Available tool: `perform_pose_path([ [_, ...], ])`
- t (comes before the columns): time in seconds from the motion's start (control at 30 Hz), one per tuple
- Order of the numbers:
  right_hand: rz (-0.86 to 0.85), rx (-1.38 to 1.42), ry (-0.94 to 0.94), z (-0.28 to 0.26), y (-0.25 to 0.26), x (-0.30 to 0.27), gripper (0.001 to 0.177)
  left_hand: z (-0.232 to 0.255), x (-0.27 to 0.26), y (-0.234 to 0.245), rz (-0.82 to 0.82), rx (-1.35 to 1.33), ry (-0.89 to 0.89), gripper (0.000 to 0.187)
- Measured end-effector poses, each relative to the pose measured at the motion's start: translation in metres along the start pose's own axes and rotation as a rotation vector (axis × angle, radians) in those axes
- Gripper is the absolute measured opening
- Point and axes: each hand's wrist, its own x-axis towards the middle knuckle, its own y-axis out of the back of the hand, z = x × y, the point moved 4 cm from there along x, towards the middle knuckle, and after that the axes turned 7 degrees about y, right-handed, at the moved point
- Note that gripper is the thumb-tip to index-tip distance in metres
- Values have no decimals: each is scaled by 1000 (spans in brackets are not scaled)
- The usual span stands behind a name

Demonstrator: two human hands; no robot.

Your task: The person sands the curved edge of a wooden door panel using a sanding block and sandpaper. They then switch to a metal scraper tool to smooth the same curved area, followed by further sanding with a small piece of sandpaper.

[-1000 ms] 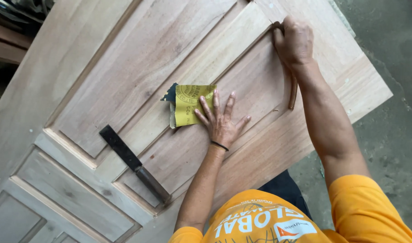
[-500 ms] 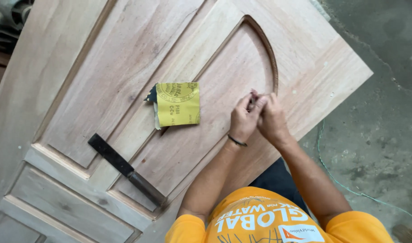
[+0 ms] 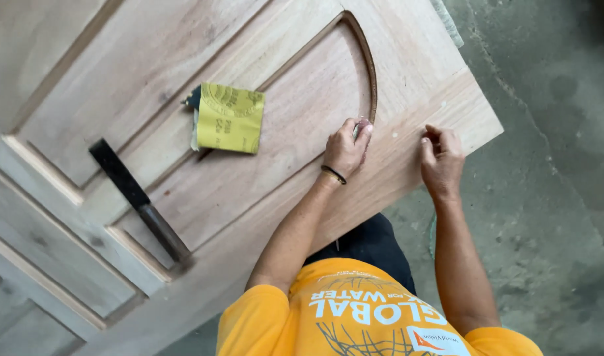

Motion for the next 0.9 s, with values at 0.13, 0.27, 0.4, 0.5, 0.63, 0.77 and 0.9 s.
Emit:
perform_pose_path([
  [0.13, -47, 36, 65, 10, -4, 2, 22, 10, -8, 2, 60, 58, 11, 24],
  [0.27, -85, 20, 98, 5, 1, -1, 26, 11, -16, -13, 350, 259, -212, 22],
  [0.4, -62, -8, 125, 6, -1, -2, 27, 31, -33, -6, 674, 436, -446, 17],
  [0.5, -4, -211, 238, 26, -5, -3, 25, 21, -23, -13, 684, 407, -376, 17],
  [0.63, 119, -374, 48, 49, 17, 15, 35, 28, -27, -9, 732, 471, -349, 16],
  [0.77, 242, -277, -41, 58, 22, 19, 58, 36, -27, -8, 714, 462, -325, 15],
  [0.9, 291, -286, -7, 56, 23, 18, 56, 37, -8, -13, 625, 411, -287, 21],
])
